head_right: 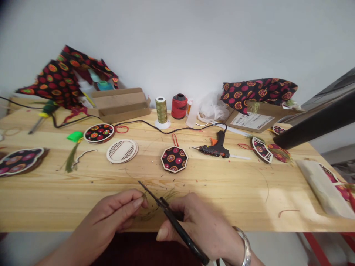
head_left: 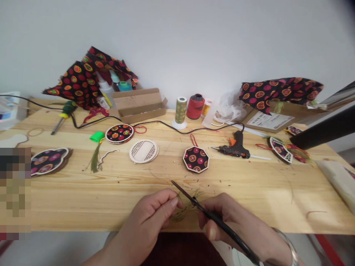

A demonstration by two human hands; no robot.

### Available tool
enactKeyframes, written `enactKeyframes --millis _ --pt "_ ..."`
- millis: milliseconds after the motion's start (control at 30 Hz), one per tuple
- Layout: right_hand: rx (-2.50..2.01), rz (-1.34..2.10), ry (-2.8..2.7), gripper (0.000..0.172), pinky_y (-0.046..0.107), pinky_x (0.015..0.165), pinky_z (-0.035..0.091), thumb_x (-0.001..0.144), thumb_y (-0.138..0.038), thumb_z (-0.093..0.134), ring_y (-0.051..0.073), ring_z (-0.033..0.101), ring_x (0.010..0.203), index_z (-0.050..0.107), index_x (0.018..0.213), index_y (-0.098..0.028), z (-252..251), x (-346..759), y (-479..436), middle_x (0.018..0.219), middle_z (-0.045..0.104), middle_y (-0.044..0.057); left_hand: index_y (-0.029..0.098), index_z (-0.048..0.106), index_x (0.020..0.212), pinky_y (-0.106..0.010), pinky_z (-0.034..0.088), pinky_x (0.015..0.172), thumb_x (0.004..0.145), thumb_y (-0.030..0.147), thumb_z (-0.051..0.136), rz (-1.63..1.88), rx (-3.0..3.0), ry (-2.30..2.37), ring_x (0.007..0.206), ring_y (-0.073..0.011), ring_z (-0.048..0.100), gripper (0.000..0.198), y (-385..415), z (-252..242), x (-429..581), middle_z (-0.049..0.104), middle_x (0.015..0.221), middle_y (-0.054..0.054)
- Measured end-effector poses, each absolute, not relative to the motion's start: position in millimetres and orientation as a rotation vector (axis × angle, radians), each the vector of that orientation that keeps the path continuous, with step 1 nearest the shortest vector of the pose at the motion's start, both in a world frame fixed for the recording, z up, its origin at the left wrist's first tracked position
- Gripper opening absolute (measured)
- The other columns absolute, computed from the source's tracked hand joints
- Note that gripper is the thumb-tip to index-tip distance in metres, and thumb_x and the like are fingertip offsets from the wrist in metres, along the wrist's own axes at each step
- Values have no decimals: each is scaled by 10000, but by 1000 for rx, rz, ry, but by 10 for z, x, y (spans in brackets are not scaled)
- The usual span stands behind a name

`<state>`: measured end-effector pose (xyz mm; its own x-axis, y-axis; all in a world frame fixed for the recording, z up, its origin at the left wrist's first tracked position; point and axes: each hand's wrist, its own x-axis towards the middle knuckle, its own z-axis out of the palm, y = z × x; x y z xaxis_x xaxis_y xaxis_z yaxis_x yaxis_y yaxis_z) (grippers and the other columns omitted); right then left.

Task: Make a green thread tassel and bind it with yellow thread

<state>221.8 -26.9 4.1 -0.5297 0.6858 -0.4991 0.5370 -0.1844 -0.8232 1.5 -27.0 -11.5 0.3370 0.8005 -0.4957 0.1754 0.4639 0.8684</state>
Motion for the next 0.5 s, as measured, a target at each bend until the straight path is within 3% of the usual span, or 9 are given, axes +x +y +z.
enactKeyframes --millis 267,500 --pt "-1450 1826 -1887 606 199 442 210 701 -748 490 69 262 504 539 669 -145 -3 2220 -284 548 351 -54 196 593 706 -228 311 538 833 435 504 540 1022 1190 611 -137 387 285 -261 -111 27 442 632 41" --pt "-1454 1860 -1864 565 190 422 213 732 -695 522 65 276 483 587 703 -134 -5 2211 -272 522 376 -54 196 602 712 -216 292 518 827 440 517 541 1005 1191 576 -124 351 283 -276 -112 10 374 602 59"
